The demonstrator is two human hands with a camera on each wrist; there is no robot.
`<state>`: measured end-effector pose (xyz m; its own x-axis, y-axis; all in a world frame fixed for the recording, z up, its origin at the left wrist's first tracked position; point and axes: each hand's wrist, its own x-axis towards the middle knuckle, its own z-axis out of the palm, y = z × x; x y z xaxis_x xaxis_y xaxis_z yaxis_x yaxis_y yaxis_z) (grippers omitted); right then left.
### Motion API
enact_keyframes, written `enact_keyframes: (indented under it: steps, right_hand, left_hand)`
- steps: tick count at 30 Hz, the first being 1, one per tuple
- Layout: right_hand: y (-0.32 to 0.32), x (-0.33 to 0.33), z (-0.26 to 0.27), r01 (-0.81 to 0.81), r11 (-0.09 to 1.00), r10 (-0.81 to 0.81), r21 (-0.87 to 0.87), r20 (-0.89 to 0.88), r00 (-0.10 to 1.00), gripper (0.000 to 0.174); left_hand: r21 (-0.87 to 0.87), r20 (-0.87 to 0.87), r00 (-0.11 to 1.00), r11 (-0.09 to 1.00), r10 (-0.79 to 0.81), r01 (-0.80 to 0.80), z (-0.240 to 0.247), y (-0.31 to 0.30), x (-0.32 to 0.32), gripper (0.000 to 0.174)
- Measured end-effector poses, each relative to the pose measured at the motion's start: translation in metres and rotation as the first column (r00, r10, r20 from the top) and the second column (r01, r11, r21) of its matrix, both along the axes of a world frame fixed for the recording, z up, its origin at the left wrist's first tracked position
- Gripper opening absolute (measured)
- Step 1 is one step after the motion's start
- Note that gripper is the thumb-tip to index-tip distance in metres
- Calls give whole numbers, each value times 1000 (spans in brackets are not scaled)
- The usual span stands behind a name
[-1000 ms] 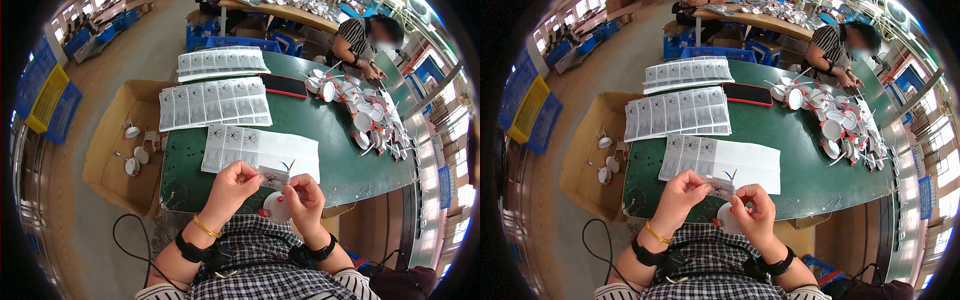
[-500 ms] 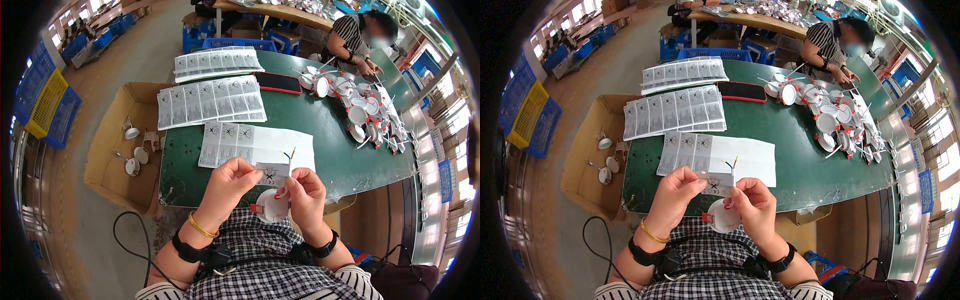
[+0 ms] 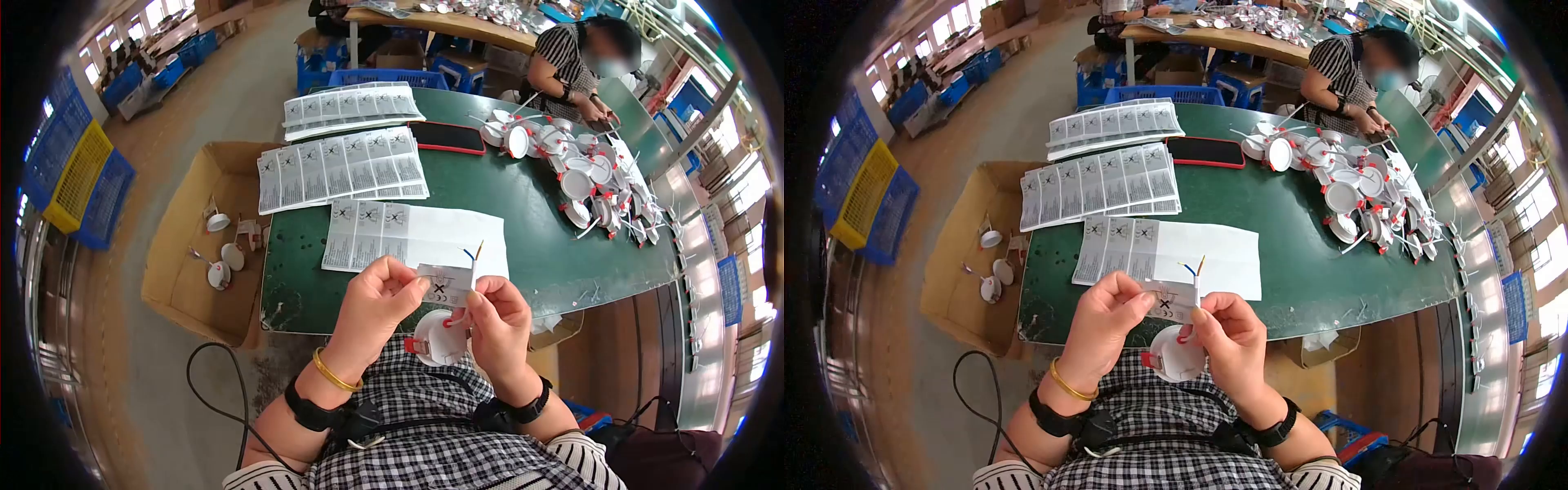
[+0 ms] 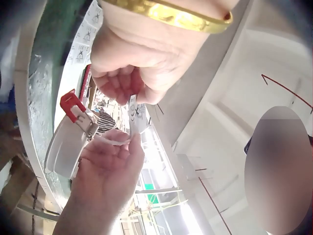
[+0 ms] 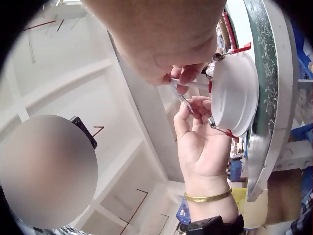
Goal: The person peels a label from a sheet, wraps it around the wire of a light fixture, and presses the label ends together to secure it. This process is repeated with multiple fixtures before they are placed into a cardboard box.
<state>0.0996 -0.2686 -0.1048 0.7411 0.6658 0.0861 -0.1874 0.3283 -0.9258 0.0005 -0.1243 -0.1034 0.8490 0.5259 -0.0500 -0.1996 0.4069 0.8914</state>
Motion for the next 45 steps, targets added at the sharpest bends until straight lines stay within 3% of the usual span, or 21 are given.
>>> enact_keyframes:
  steps: [5, 32, 34, 41, 45]
  right_hand:
    - [-1, -1, 1, -11, 1000, 12, 13, -88, 996, 10]
    - [1, -3, -4, 32, 999, -30, 21, -103, 994, 10]
    - [0, -2, -4, 37, 999, -34, 26, -105, 994, 10]
    - [2, 2, -2, 47, 998, -43, 35, -100, 994, 10]
    - [1, 6, 0, 27, 999, -24, 32, -110, 994, 10]
  left_hand:
    - [17, -32, 999, 1000, 9, -8, 3, -3, -1, 13]
    - [27, -30, 999, 999, 41, -40, -4, -8, 5, 15]
    - [-12, 37, 994, 995, 101, -101, -3, -9, 9, 20]
    - [26, 45, 996, 996, 83, -84, 0, -3, 8, 22]
    - [73, 3, 1000, 997, -15, 15, 5, 6, 5, 23]
